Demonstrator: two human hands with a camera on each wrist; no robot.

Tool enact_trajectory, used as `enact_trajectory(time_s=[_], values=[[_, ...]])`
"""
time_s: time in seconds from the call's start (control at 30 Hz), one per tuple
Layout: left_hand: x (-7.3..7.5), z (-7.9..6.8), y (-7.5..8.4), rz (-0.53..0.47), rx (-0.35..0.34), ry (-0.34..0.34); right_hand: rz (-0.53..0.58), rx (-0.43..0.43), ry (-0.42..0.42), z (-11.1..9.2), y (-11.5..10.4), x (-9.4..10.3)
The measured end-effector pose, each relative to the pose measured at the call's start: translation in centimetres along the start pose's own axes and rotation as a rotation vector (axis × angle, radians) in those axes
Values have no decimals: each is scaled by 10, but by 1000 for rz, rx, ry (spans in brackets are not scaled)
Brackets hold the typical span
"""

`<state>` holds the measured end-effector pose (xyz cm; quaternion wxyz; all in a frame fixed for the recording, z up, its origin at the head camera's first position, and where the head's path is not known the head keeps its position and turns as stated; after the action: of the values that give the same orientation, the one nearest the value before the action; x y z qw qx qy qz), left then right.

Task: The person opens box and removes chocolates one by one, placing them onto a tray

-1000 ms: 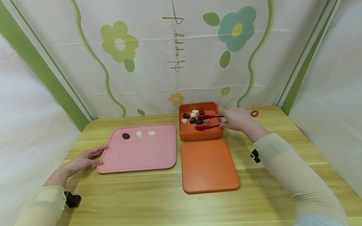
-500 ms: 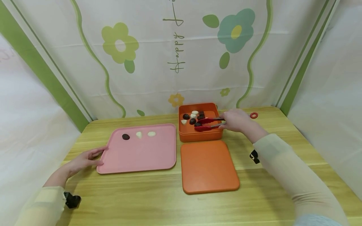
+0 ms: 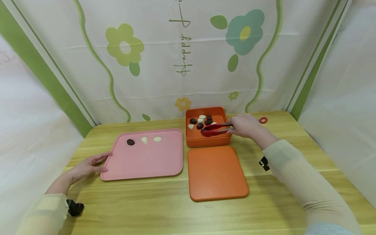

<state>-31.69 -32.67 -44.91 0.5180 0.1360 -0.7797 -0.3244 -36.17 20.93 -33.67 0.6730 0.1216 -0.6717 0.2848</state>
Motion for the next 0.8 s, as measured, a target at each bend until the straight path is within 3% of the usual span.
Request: enact_trajectory(time_s=[0.8], values=[[0, 0, 0, 13, 8, 2, -8, -23, 106, -20, -2, 26]])
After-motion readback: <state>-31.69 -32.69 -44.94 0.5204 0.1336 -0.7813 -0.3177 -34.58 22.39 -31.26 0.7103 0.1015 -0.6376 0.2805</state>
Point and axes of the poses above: each hand's wrist, its own z-axis towards the middle knuckle, its own x-axis out of the back of the hand, y = z × x, the point moved 10 cm from there along z, towards the middle knuckle, and after that the axes turned 15 degrees about z, right-handed, at the moved point
